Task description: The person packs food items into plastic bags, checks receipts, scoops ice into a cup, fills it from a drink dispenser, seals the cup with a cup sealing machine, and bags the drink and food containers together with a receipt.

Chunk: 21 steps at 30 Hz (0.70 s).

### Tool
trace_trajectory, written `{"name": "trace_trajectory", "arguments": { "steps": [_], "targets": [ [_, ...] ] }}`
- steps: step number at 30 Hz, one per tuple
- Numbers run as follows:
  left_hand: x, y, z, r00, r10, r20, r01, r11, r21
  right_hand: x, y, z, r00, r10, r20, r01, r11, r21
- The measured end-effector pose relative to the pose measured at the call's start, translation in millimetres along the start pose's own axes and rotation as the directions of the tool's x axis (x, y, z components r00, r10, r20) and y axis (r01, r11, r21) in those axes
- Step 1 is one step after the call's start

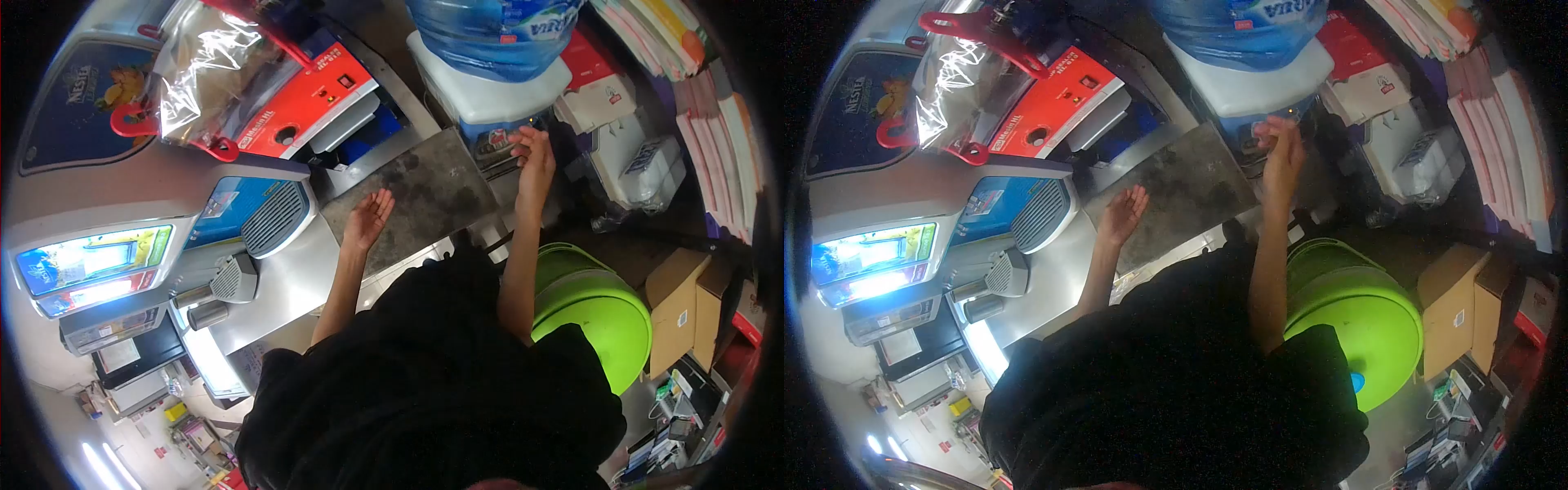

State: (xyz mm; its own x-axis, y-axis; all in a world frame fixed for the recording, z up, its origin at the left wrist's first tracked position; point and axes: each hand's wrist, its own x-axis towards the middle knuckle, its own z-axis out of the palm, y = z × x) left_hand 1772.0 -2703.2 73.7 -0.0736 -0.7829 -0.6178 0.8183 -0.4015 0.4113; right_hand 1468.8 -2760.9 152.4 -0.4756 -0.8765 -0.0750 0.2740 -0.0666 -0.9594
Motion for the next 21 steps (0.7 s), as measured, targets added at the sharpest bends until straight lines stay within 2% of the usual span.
{"name": "trace_trajectory", "arguments": {
  "steps": [1,4,7,10,13,16,19,21],
  "targets": [
    [0.7,-1.0,0.2,1.0,-0.005,0.027,0.005,1.0,-0.008,0.5,-1.8,-3.7,1.0,0.023,-0.001,-0.023,0.998,0.063],
    [8.1,1.0,2.7,0.996,-0.01,0.088,0.014,0.999,-0.041,0.2,-6.0,-14.5,1.0,0.023,-0.005,-0.023,1.0,0.001],
    [20.1,7.4,7.2,0.974,0.006,0.227,0.009,0.998,-0.063,2.6,-10.4,-20.6,0.997,0.069,-0.044,-0.069,0.998,0.013],
    [24.3,9.5,18.2,0.985,0.022,0.168,-0.014,0.999,-0.049,11.1,-16.4,-17.5,0.997,0.046,-0.061,-0.041,0.996,0.073],
    [21.7,2.4,23.3,0.983,-0.024,0.184,0.018,0.999,0.033,27.2,-6.2,-15.2,0.997,0.069,-0.041,-0.061,0.984,0.168],
    [15.9,-14.7,24.9,0.973,-0.124,0.196,0.105,0.989,0.105,27.7,3.5,-17.1,0.99,0.056,-0.132,-0.026,0.975,0.221],
    [14.7,-23.0,25.3,0.993,-0.113,0.042,0.106,0.984,0.145,23.2,31.6,-32.6,0.969,0.085,-0.233,-0.013,0.955,0.295],
    [21.1,-14.8,16.4,0.995,-0.078,0.068,0.066,0.984,0.166,17.2,53.4,-52.4,0.946,0.134,-0.294,-0.042,0.953,0.299]
  ]
}}
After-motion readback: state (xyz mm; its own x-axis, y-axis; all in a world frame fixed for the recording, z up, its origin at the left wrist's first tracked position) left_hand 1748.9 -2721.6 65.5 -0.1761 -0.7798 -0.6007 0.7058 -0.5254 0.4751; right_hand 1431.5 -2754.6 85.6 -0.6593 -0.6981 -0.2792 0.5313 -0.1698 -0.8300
